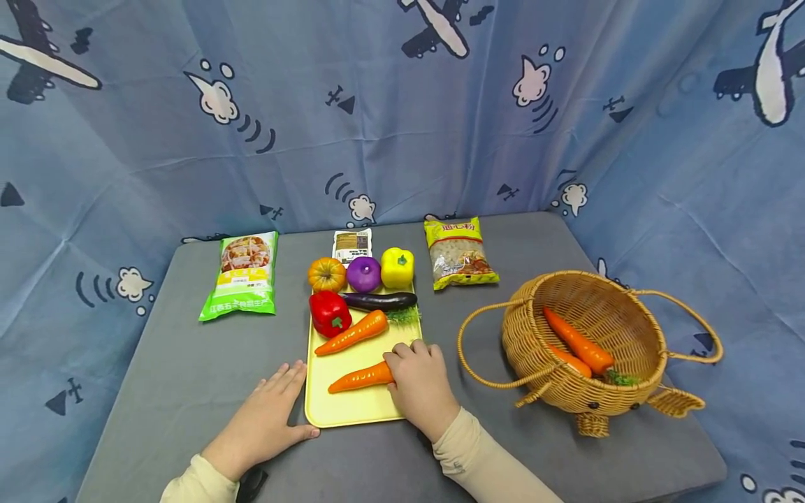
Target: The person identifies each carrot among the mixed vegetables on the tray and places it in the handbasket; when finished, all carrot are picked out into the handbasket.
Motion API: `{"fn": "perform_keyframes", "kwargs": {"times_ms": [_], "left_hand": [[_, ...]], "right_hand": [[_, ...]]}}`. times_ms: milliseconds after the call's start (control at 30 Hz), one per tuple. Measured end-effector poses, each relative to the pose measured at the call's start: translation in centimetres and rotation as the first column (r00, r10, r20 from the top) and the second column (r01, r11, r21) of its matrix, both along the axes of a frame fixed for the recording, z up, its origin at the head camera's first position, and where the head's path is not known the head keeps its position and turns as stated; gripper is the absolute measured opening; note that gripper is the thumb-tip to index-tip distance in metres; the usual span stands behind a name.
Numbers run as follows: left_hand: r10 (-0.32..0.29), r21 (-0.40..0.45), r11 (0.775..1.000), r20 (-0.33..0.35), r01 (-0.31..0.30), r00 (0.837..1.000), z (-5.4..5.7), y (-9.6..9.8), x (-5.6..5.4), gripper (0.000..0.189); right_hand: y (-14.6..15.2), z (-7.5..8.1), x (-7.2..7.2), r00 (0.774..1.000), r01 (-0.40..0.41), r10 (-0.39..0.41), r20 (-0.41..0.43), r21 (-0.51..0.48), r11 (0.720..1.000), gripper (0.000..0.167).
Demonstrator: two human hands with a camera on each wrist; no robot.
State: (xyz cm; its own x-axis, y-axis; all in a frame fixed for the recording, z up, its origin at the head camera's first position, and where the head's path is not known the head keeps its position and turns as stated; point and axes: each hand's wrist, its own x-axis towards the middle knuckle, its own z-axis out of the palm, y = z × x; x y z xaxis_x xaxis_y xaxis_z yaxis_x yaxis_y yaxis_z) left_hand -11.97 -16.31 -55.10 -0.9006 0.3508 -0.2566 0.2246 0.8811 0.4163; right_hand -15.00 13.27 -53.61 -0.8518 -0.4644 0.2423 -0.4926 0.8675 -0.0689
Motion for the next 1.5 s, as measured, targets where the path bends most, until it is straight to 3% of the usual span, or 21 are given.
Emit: {"fn": "perform_keyframes", "kwargs": {"times_ms": [233,433,667,1100,1500], "left_hand": [[-0.003,0.022,1.000,-0.023,0.003,1.000,-0.1,0.1,0.5,0.112],[-0.006,0.038,0.999,-0.035,0.008,0.999,-0.7,-0.2,0.8,0.111],[-0.003,0.037,0.999,-0.048,0.004,0.999,-0.8,-0.6,0.8,0.111],[-0.005,0.025,1.000,-0.052,0.006,0.999,-0.4,-0.5,-0.1,0.112],[-0.012,0.041,0.999,-0.047,0.014,0.999,0.0,0.1,0.4,0.112]], "right_hand": [[0.3,0.9,1.1,0.999,-0.053,0.053,-0.010,-0.037,0.998,0.046],[0.8,3.2,2.6,0.997,-0.076,0.072,-0.035,-0.124,0.989,0.046],[2.5,5.8,3.7,0.996,-0.065,0.056,-0.072,-0.129,0.989,0.048],[8.8,11.1,5.2,0.974,0.062,-0.108,-0.197,-0.226,0.972,0.051],[17.4,14.7,5.8,0.923,0.274,-0.311,-0.226,-0.183,0.944,0.050]]}}
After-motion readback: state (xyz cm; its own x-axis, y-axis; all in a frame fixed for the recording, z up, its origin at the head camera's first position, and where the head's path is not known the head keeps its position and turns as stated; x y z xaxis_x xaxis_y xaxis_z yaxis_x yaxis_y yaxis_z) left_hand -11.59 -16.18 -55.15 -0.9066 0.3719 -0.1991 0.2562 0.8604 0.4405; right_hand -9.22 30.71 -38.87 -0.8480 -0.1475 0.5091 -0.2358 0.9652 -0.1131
